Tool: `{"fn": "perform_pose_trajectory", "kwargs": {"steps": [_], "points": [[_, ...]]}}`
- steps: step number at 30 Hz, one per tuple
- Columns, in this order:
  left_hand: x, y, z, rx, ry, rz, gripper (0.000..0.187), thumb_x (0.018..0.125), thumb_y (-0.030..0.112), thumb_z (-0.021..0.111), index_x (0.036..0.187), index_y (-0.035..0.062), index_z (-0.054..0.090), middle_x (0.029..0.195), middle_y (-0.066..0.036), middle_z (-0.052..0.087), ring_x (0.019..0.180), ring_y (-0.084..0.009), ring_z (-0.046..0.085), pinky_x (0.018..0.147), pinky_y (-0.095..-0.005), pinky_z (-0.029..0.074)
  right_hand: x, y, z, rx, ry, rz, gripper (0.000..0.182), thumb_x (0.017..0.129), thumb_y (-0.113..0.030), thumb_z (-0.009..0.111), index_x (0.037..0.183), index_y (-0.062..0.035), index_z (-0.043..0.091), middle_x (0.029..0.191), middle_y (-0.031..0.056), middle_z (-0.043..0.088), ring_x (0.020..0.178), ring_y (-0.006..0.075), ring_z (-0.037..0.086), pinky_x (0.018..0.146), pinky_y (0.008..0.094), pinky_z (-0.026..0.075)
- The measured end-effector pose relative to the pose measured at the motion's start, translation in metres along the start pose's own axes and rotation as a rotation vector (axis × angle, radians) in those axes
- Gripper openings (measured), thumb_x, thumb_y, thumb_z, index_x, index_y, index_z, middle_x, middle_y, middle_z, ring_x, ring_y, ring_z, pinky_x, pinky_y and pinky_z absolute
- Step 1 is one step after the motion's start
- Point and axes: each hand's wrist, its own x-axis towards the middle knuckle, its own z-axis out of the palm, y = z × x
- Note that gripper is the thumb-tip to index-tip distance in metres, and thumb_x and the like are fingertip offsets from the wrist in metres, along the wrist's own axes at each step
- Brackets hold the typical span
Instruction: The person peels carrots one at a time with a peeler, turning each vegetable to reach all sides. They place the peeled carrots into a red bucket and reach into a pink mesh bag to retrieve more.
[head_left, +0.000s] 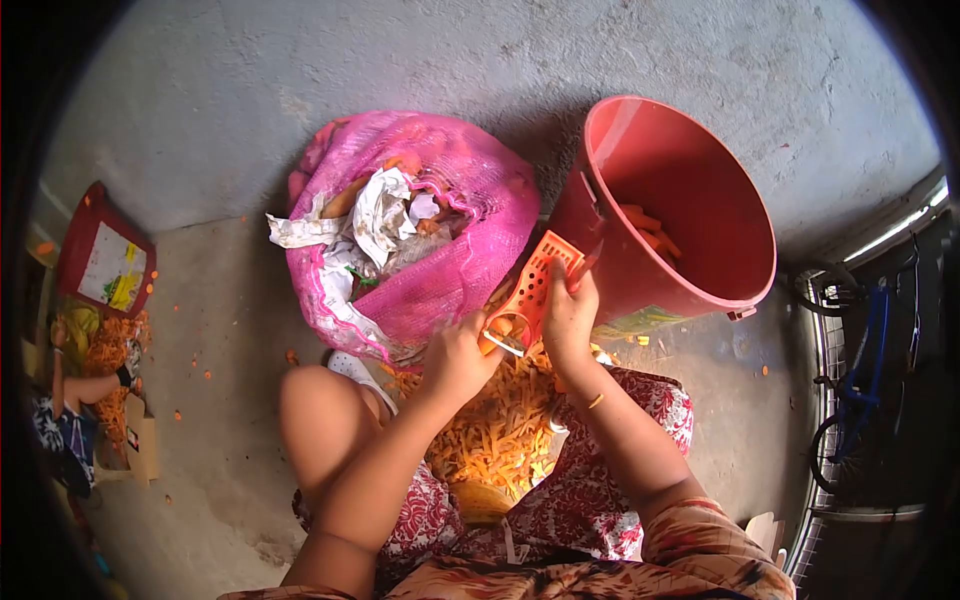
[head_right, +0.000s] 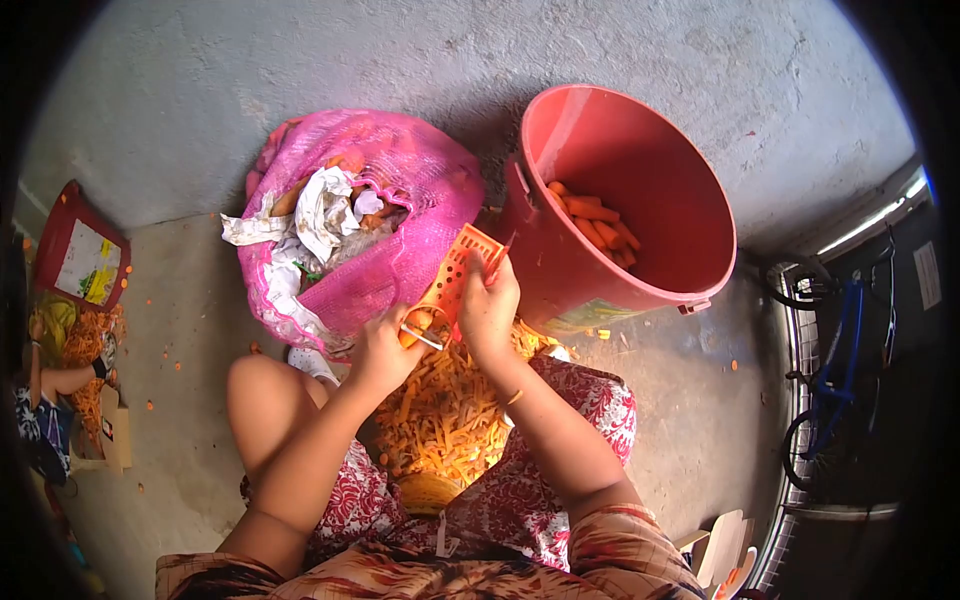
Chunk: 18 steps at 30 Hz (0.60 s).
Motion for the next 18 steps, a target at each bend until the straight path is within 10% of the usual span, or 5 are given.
{"fn": "perform_pose_trajectory", "kwargs": {"steps": [5, 7, 18], "points": [[-0.004, 0.005, -0.003, -0.132, 0.171, 0.093, 0.022, 0.062, 0.012, 0.066, 0.078, 0.0045, 0.053, 0.064, -0.012, 0.057, 0.057, -0.028, 0.057, 0.055, -0.0359, 0.046, 0.037, 0.049, -0.021, -0.328, 0.138, -0.07, 0.016, 0.086, -0.013, 0.047, 0.084, 0.0009, 0.054, 0.061, 0.0, 0.053, 0.054, 0.0058, 0.046, 0.048, 0.0231, 0.038], [-0.005, 0.009, -0.012, -0.185, 0.248, 0.16, 0.021, 0.062, 0.012, 0.066, 0.077, 0.0053, 0.053, 0.064, -0.01, 0.058, 0.056, -0.0266, 0.057, 0.054, -0.0354, 0.046, 0.055, 0.037, -0.032, -0.134, 0.174, 0.234, 0.016, 0.086, -0.013, 0.047, 0.083, 0.0013, 0.055, 0.063, 0.0004, 0.054, 0.054, 0.0058, 0.046, 0.049, 0.0229, 0.038], [-0.001, 0.004, 0.0, -0.061, 0.205, 0.197, 0.023, 0.061, 0.013, 0.067, 0.077, 0.0033, 0.053, 0.059, -0.011, 0.055, 0.053, -0.0288, 0.055, 0.05, -0.0349, 0.045, -0.003, 0.011, 0.008, 0.089, -0.102, 0.155, 0.015, 0.086, -0.01, 0.046, 0.094, -0.0005, 0.055, 0.068, -0.0001, 0.055, 0.057, 0.0042, 0.047, 0.05, 0.0206, 0.04]]}}
